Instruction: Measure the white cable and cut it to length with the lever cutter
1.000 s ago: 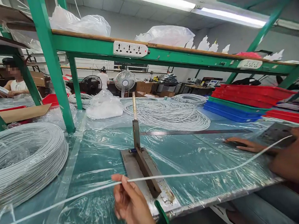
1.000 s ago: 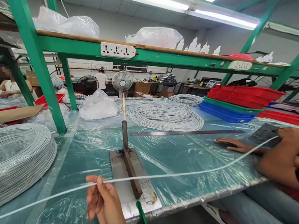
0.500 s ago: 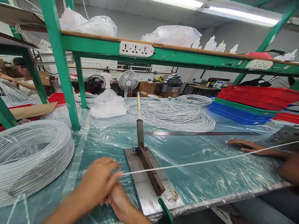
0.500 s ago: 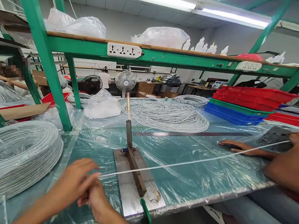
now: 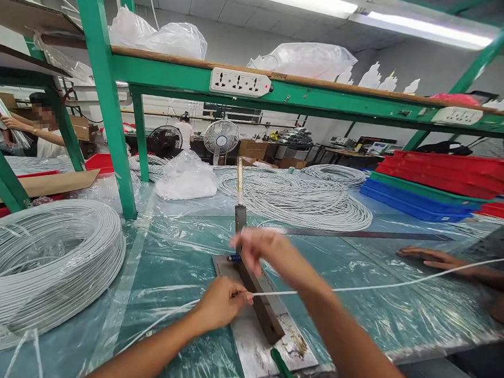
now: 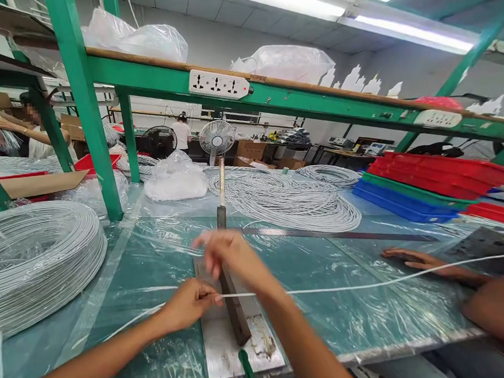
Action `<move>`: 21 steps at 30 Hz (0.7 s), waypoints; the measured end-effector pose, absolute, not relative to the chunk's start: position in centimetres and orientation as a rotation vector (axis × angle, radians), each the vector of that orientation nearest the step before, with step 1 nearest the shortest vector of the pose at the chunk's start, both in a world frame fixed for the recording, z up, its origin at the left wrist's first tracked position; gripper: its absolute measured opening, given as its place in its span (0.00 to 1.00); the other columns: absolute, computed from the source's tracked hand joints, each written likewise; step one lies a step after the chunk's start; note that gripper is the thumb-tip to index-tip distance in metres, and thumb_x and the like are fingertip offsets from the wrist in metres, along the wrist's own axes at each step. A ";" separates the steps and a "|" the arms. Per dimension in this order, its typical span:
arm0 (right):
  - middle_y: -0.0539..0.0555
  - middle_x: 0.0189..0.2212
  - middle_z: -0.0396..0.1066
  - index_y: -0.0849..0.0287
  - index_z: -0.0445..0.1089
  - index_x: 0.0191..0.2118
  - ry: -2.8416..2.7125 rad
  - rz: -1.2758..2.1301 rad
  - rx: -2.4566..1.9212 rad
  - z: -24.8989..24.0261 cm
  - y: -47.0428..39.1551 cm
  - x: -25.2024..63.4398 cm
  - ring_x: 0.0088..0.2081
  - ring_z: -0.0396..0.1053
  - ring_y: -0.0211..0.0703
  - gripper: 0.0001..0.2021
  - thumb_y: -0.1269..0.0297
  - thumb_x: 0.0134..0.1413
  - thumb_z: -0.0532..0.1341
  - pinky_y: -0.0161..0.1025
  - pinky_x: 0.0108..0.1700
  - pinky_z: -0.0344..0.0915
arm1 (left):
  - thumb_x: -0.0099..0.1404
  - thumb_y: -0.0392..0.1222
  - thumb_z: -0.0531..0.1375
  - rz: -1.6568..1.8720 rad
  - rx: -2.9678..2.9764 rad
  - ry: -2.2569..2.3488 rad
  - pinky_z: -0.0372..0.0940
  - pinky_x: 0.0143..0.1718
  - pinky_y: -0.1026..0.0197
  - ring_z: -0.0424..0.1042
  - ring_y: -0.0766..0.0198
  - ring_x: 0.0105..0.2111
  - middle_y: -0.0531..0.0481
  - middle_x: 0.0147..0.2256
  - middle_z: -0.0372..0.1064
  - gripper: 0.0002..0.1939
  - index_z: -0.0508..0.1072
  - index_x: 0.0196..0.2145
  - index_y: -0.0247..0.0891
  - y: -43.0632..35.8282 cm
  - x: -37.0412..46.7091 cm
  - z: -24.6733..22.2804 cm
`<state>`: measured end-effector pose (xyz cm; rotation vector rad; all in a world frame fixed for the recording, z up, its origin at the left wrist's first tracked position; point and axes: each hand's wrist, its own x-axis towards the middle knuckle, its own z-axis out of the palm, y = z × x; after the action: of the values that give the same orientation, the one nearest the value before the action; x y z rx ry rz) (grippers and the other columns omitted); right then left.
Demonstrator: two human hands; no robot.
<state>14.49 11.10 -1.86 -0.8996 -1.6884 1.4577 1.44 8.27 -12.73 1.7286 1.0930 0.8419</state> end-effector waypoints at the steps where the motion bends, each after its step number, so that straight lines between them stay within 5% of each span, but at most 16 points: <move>1: 0.46 0.13 0.63 0.62 0.73 0.33 -1.468 1.222 -1.037 -0.4 14.1 14.9 0.13 0.58 0.29 0.11 0.59 0.55 0.60 0.27 0.18 0.53 | 0.59 0.41 0.54 0.836 1.763 1.138 0.46 0.24 0.65 0.53 0.68 0.20 0.55 0.17 0.58 0.14 0.78 0.27 0.34 8.1 1.5 -12.6; 3: 0.43 0.13 0.61 0.61 0.69 0.40 -1.343 1.139 -1.121 1.6 20.2 15.3 0.13 0.54 0.28 0.10 0.61 0.59 0.55 0.26 0.17 0.50 | 0.61 0.42 0.53 0.810 1.871 1.243 0.47 0.25 0.64 0.57 0.65 0.22 0.53 0.19 0.63 0.15 0.78 0.33 0.35 7.9 1.5 -12.4; 7: 0.46 0.18 0.62 0.65 0.65 0.39 -1.270 1.260 -1.259 2.5 28.7 14.5 0.14 0.54 0.29 0.15 0.56 0.63 0.51 0.28 0.17 0.52 | 0.63 0.41 0.51 0.759 2.018 1.343 0.54 0.30 0.62 0.69 0.58 0.29 0.47 0.28 0.73 0.16 0.76 0.42 0.39 7.9 1.4 -12.1; 12: 0.46 0.21 0.61 0.64 0.65 0.35 -1.241 1.416 -1.255 2.0 31.1 12.8 0.16 0.54 0.27 0.21 0.49 0.62 0.49 0.28 0.17 0.54 | 0.61 0.34 0.51 0.754 2.019 1.351 0.58 0.34 0.60 0.72 0.55 0.36 0.43 0.35 0.75 0.14 0.77 0.36 0.36 8.4 1.9 -12.5; 16: 0.46 0.16 0.58 0.63 0.63 0.32 -1.242 1.477 -1.220 3.0 30.1 13.5 0.13 0.50 0.27 0.28 0.43 0.61 0.39 0.25 0.14 0.50 | 0.58 0.32 0.52 0.802 1.915 1.368 0.57 0.30 0.63 0.70 0.59 0.31 0.44 0.30 0.74 0.12 0.76 0.31 0.33 8.8 2.4 -12.7; 21: 0.53 0.17 0.66 0.61 0.65 0.37 -1.280 1.539 -1.143 5.6 25.1 17.2 0.14 0.60 0.32 0.30 0.43 0.61 0.35 0.26 0.16 0.59 | 0.57 0.41 0.58 0.816 1.792 1.355 0.51 0.24 0.66 0.65 0.65 0.25 0.51 0.23 0.68 0.09 0.73 0.25 0.34 9.5 2.7 -13.7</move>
<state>17.16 25.13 5.61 -1.1429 -1.2803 1.5387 2.75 9.54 -13.65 1.7925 1.3555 0.8156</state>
